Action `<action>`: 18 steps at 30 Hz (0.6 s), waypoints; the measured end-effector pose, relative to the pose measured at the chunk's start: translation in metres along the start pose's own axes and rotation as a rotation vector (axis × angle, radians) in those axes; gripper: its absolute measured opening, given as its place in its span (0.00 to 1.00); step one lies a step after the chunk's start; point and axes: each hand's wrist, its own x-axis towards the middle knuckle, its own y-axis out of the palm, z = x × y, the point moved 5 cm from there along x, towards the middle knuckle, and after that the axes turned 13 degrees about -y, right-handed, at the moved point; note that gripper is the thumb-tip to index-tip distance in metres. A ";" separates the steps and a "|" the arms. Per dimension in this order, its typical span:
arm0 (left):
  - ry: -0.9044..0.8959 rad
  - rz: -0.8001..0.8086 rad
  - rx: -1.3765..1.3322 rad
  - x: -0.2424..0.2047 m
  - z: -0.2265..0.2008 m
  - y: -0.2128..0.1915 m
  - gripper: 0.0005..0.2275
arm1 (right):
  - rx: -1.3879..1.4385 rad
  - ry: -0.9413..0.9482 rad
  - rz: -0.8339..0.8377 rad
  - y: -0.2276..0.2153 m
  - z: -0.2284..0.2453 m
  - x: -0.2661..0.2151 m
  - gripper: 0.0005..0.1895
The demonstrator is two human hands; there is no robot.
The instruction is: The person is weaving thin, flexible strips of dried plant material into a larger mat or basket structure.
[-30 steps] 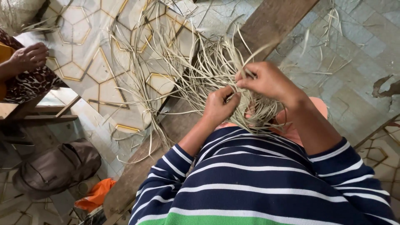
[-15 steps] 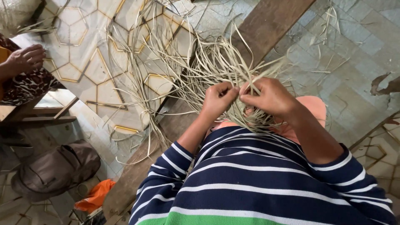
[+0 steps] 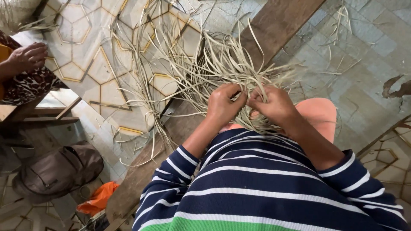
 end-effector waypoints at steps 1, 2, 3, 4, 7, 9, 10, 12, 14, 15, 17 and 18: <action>0.103 -0.056 -0.005 -0.001 -0.006 -0.003 0.05 | -0.006 -0.081 -0.060 0.001 -0.005 0.002 0.08; 0.102 -0.059 -0.005 -0.003 -0.002 -0.001 0.05 | -0.006 -0.082 -0.058 0.001 0.003 -0.001 0.08; 0.088 -0.085 -0.050 -0.002 0.002 0.000 0.05 | 0.028 -0.091 -0.063 0.000 0.011 -0.003 0.07; 0.073 -0.111 -0.095 -0.002 0.006 0.001 0.06 | 0.061 -0.099 -0.068 -0.002 0.020 -0.005 0.06; 0.480 -0.368 0.159 -0.010 -0.013 0.000 0.05 | 0.596 0.041 -0.179 0.013 -0.017 0.008 0.04; 0.536 -0.336 0.289 -0.023 -0.029 0.002 0.05 | 0.717 -0.014 -0.183 0.001 -0.021 0.015 0.03; 0.585 -0.302 0.420 -0.031 -0.037 0.007 0.05 | 0.837 -0.066 -0.183 -0.005 -0.022 0.018 0.06; 0.462 -0.216 0.310 -0.017 -0.024 0.004 0.07 | 0.742 -0.198 -0.228 -0.034 0.029 0.003 0.05; 0.341 -0.132 0.204 -0.007 -0.016 -0.002 0.09 | 0.647 -0.330 -0.273 -0.048 0.059 -0.007 0.06; 0.200 -0.046 0.152 0.000 -0.011 -0.003 0.10 | 0.215 -0.427 -0.242 -0.050 0.067 -0.008 0.09; 0.065 0.037 0.100 0.008 -0.011 -0.008 0.10 | -0.222 -0.511 -0.207 -0.043 0.061 -0.002 0.13; -0.018 0.088 0.110 0.012 -0.011 -0.010 0.11 | -0.324 -0.549 -0.188 -0.036 0.049 0.005 0.10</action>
